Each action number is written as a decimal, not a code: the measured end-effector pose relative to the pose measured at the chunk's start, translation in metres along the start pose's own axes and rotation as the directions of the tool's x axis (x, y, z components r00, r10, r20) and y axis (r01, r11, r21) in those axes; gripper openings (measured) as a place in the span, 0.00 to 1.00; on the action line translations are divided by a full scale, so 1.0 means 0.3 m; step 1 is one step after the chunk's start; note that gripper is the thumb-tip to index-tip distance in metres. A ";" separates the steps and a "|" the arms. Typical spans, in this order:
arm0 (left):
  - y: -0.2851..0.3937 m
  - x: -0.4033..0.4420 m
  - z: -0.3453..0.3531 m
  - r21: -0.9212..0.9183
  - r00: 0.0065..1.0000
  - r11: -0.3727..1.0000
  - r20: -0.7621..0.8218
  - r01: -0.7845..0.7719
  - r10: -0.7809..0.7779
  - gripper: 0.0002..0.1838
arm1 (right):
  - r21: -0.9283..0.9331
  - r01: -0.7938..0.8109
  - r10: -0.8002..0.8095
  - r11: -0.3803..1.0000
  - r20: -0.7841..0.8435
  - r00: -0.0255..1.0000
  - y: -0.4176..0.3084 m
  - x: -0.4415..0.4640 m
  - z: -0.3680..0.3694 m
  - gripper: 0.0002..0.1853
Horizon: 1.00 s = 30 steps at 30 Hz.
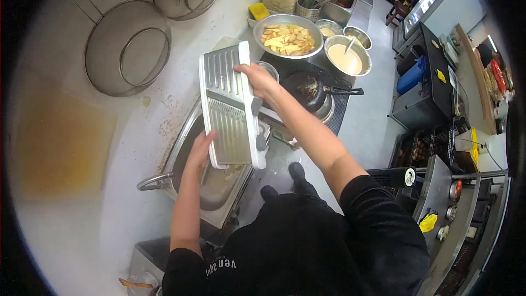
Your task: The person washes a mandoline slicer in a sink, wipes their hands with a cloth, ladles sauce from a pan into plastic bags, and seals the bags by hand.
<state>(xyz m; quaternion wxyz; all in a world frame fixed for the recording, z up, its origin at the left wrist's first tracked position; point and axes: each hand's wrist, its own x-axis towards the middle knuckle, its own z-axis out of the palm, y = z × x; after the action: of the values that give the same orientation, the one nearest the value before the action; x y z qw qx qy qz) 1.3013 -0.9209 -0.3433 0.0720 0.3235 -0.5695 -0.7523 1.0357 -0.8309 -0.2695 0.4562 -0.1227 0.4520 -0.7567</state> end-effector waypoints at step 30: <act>0.165 -0.027 0.704 -0.641 0.986 0.767 -0.135 -0.012 -0.097 0.27 | -0.724 0.620 0.190 -0.303 0.592 0.784 -0.304 -0.010 -0.585 0.08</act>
<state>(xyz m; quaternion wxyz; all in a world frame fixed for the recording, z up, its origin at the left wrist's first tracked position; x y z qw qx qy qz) 1.1745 -0.7629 -0.2652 0.2060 0.3517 -0.2641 -0.8741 0.8795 -0.7121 -0.2947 0.1098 -0.7092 0.6879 -0.1088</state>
